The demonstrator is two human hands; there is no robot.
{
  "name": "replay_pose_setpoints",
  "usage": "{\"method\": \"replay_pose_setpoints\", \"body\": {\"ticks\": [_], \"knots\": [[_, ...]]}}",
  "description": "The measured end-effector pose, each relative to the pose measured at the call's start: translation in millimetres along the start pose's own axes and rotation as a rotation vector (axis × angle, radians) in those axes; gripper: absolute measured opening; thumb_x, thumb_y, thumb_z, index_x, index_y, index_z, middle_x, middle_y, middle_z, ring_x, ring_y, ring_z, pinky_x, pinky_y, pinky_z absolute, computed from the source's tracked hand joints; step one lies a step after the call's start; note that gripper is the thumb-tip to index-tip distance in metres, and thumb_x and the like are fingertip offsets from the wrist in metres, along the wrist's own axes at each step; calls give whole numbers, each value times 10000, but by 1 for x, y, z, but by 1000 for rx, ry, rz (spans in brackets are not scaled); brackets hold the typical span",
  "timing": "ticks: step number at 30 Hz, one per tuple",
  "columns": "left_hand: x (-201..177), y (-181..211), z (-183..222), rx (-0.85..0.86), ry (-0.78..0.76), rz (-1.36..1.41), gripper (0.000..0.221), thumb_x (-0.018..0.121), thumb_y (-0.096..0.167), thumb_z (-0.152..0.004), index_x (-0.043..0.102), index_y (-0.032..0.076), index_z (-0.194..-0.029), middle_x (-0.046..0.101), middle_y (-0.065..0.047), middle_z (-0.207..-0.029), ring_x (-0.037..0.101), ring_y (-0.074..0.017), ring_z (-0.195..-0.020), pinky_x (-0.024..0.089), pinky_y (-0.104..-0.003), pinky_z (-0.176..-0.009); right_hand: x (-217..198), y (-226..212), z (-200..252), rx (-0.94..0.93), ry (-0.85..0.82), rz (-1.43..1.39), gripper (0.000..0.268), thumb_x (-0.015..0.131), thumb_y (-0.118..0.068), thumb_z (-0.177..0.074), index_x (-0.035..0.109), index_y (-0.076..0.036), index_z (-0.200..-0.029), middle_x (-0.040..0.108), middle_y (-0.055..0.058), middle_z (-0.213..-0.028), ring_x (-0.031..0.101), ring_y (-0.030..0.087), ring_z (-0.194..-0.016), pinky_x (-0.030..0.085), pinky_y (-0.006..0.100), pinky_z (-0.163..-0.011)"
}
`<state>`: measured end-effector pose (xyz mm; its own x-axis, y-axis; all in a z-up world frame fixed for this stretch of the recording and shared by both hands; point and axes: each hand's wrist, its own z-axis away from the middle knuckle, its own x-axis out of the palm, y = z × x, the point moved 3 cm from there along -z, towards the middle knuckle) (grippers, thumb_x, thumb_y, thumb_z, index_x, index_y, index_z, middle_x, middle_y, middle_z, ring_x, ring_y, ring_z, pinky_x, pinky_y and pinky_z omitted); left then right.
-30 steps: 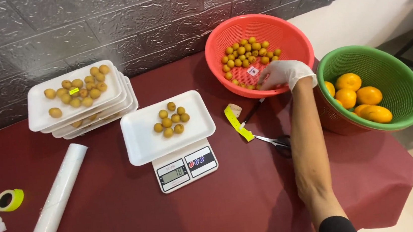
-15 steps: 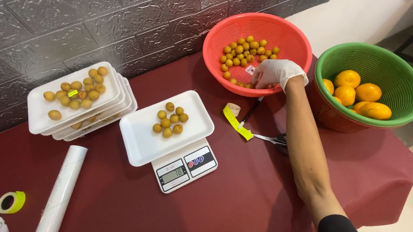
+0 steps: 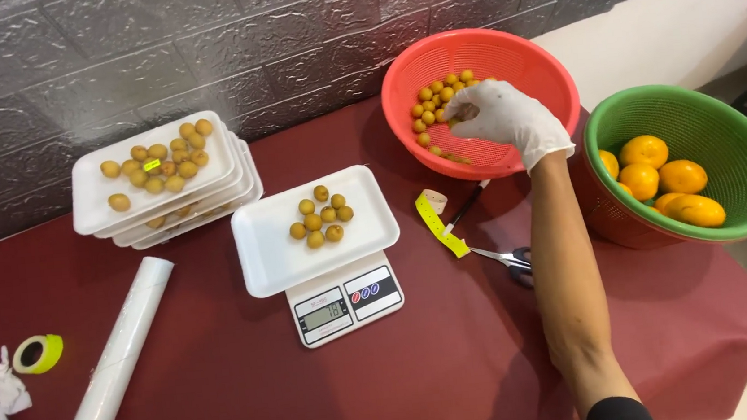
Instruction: The person is weighing small fruits by picking them from a basket and placing them onto a tray on a digital scale.
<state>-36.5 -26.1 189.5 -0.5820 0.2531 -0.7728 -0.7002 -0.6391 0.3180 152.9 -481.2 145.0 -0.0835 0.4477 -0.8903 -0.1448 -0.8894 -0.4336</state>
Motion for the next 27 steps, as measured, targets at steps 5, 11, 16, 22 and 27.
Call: {"method": "replay_pose_setpoints", "body": {"ticks": [5,11,16,22,27], "knots": [[-47,-9,-17,-54,-114,-55,236,695,528,-922,575,346,-1013,708,117,-945,719,-147,-914,537,-361,-796,14,-66,9,-270,28,-109,200,656,-208,-886,742,-184,-1064,756,-13,-1002,671,138,-931,487,291,-903],[-118,-58,-13,-557,702,354,619,541,427,-878,527,273,-1478,600,73,-1489,550,-130,-1363,377,-362,-1095,60,-124,11,-524,-13,-331,145,705,-125,-886,697,-152,-1028,762,-26,-946,710,83,-887,573,230,-868],[-119,-98,-35,-862,494,428,491,529,439,-888,656,361,-1356,661,94,-1417,586,-135,-1324,410,-351,-1083,105,-151,7,-670,82,-338,110,735,-206,-880,687,-188,-977,749,-69,-958,688,107,-886,521,296,-851],[-78,-175,-82,-681,386,308,499,548,438,-854,729,216,-1263,731,3,-1307,642,-219,-1251,441,-359,-1103,154,-156,-9,-626,120,-64,209,712,-356,-899,654,-311,-1095,671,-45,-942,638,241,-927,513,402,-882],[-57,-198,-119,-585,403,240,479,520,424,-927,763,106,-1191,761,-156,-1209,672,-334,-1213,477,-447,-1102,160,-160,-5,-469,59,161,280,714,-490,-894,641,-388,-1145,681,-35,-1088,659,264,-1097,550,400,-868]]}}
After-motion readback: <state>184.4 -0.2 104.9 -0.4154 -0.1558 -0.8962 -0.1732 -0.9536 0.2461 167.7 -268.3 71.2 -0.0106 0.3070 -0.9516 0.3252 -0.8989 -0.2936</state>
